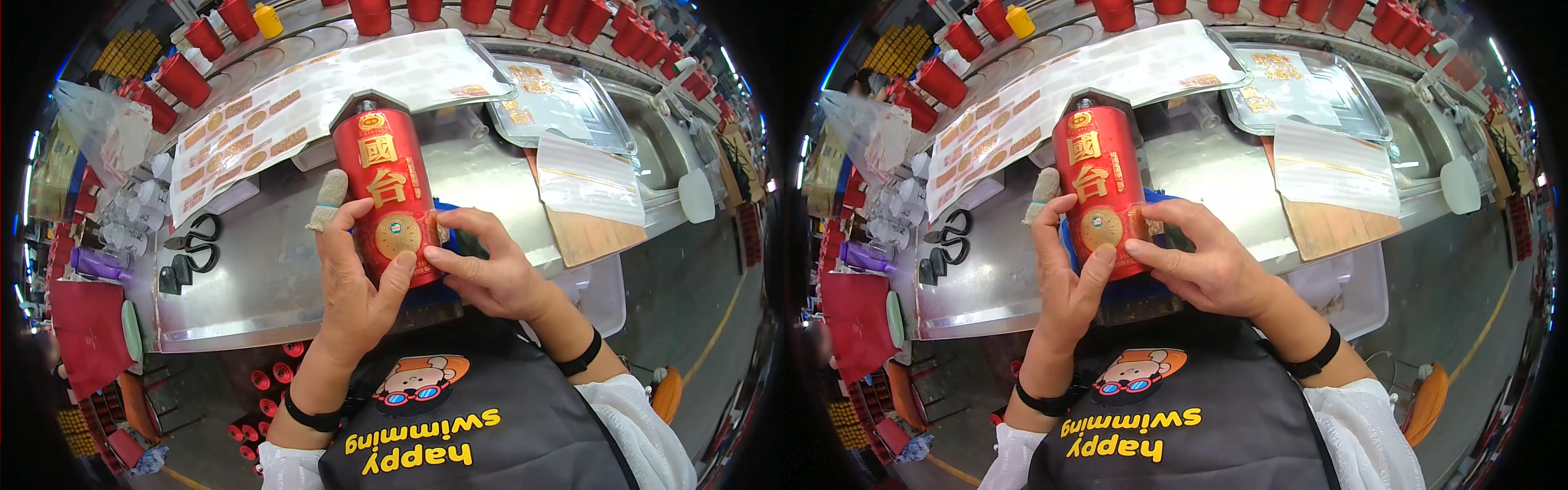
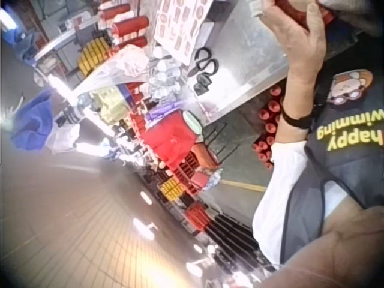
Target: Applying adhesive labels to red metal canisters and smoothing them using a scraper tool on a manufacturing line.
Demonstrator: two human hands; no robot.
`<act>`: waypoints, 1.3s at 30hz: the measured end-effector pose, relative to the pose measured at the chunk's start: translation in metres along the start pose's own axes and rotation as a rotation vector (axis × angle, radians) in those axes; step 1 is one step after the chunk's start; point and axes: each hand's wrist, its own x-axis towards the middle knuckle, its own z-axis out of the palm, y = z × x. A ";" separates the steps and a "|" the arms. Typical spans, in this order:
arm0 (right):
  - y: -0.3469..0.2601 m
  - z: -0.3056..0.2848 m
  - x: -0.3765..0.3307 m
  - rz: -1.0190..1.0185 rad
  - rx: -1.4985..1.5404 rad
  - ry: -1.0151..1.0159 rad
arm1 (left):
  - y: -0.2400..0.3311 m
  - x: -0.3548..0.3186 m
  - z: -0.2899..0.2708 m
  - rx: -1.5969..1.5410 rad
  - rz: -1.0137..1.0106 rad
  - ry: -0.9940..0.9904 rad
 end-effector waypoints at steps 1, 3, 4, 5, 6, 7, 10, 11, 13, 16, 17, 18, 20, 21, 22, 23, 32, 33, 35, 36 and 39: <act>0.000 0.001 -0.002 -0.008 0.000 0.006 | -0.001 0.000 0.001 -0.009 -0.008 0.005; 0.000 0.001 -0.008 -0.018 -0.008 0.018 | 0.000 -0.001 0.001 0.013 0.015 0.015; 0.000 0.000 -0.011 -0.021 0.003 0.008 | 0.000 -0.002 0.002 0.034 0.035 0.026; 0.002 0.000 -0.013 -0.023 0.017 -0.003 | -0.001 -0.002 0.002 0.036 0.036 0.024; 0.002 -0.002 -0.013 -0.023 0.017 0.000 | -0.001 -0.003 0.002 0.004 0.006 0.021; 0.002 -0.004 -0.013 -0.016 0.026 0.002 | -0.002 -0.004 0.002 -0.026 -0.023 0.019; -0.004 -0.003 -0.005 0.012 0.053 0.008 | -0.004 -0.005 0.005 -0.061 -0.022 0.035; -0.006 -0.002 -0.002 0.032 0.069 0.014 | -0.004 -0.005 0.005 -0.062 -0.020 0.031; -0.004 0.002 -0.005 0.019 0.058 0.011 | -0.002 -0.003 0.004 -0.042 -0.019 0.021; 0.000 0.006 -0.010 -0.003 0.052 0.005 | -0.004 -0.004 0.006 -0.031 -0.004 0.027; 0.000 0.007 -0.011 -0.007 0.051 0.006 | -0.004 -0.004 0.006 -0.030 -0.003 0.027; 0.000 0.007 -0.012 -0.008 0.051 0.007 | -0.003 -0.005 0.006 -0.030 0.000 0.032; -0.001 0.008 -0.014 0.000 0.056 0.006 | -0.003 -0.005 0.006 -0.028 0.005 0.041; -0.001 0.008 -0.013 -0.005 0.057 0.005 | -0.003 -0.006 0.007 -0.043 -0.006 0.044; -0.002 0.006 -0.013 -0.002 0.065 0.000 | -0.004 -0.007 0.007 -0.058 -0.018 0.048; -0.002 0.005 -0.012 -0.002 0.074 -0.009 | -0.009 -0.007 0.005 -0.054 -0.018 0.059; -0.010 0.010 0.000 0.024 -0.061 0.034 | -0.029 -0.025 0.007 -0.441 -0.063 0.069; -0.009 0.012 -0.001 0.023 -0.088 0.054 | -0.031 -0.024 0.009 -0.480 -0.057 0.065; -0.008 0.013 0.000 0.014 -0.090 0.052 | -0.033 -0.025 0.011 -0.484 -0.073 0.063; -0.007 0.014 0.000 0.011 -0.094 0.059 | -0.034 -0.025 0.012 -0.484 -0.086 0.050; -0.007 0.015 0.000 0.023 -0.080 0.062 | -0.034 -0.025 0.011 -0.577 -0.095 0.019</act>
